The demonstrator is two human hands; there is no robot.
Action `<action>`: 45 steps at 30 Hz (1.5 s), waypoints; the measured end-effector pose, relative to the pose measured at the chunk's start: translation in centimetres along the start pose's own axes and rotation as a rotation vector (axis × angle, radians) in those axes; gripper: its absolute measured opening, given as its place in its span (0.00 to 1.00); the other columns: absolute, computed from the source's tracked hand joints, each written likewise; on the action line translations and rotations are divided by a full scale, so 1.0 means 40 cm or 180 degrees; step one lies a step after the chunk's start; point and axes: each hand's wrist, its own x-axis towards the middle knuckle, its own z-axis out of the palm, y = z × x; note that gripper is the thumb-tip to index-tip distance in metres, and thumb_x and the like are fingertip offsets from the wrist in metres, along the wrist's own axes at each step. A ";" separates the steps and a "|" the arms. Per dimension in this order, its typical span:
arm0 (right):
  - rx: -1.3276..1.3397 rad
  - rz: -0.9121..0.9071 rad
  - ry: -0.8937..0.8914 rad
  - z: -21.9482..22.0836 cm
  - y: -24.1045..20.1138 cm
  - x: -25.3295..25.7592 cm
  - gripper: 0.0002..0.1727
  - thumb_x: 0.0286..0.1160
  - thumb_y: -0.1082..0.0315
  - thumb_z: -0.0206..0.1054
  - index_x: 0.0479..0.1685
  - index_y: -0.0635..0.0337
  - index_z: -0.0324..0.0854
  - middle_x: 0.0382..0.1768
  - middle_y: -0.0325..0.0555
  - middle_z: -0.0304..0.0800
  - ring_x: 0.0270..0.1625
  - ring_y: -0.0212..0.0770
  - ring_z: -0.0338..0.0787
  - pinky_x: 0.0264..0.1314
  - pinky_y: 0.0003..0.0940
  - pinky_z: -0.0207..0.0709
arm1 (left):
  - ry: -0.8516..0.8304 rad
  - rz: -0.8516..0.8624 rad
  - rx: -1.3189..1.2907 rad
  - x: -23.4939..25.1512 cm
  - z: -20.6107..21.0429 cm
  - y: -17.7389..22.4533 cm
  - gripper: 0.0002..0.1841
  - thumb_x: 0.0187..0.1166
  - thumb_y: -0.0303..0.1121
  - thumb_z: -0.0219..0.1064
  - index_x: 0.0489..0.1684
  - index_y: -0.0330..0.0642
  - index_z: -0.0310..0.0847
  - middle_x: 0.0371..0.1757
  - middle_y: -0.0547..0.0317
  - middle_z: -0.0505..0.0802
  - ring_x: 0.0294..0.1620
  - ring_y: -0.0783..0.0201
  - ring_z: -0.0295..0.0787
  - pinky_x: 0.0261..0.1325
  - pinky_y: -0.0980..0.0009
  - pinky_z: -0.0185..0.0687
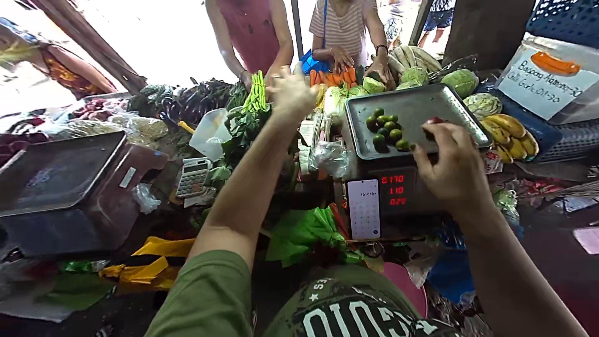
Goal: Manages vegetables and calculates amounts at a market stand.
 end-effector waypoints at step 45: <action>0.0108 0.0887 0.0174 0.011 0.122 -0.533 0.19 0.81 0.60 0.59 0.54 0.64 0.90 0.57 0.64 0.90 0.61 0.64 0.86 0.61 0.56 0.78 | -0.2689 0.0437 -0.0026 -0.609 0.169 -0.177 0.32 0.64 0.44 0.85 0.67 0.36 0.85 0.58 0.33 0.92 0.62 0.33 0.88 0.66 0.28 0.78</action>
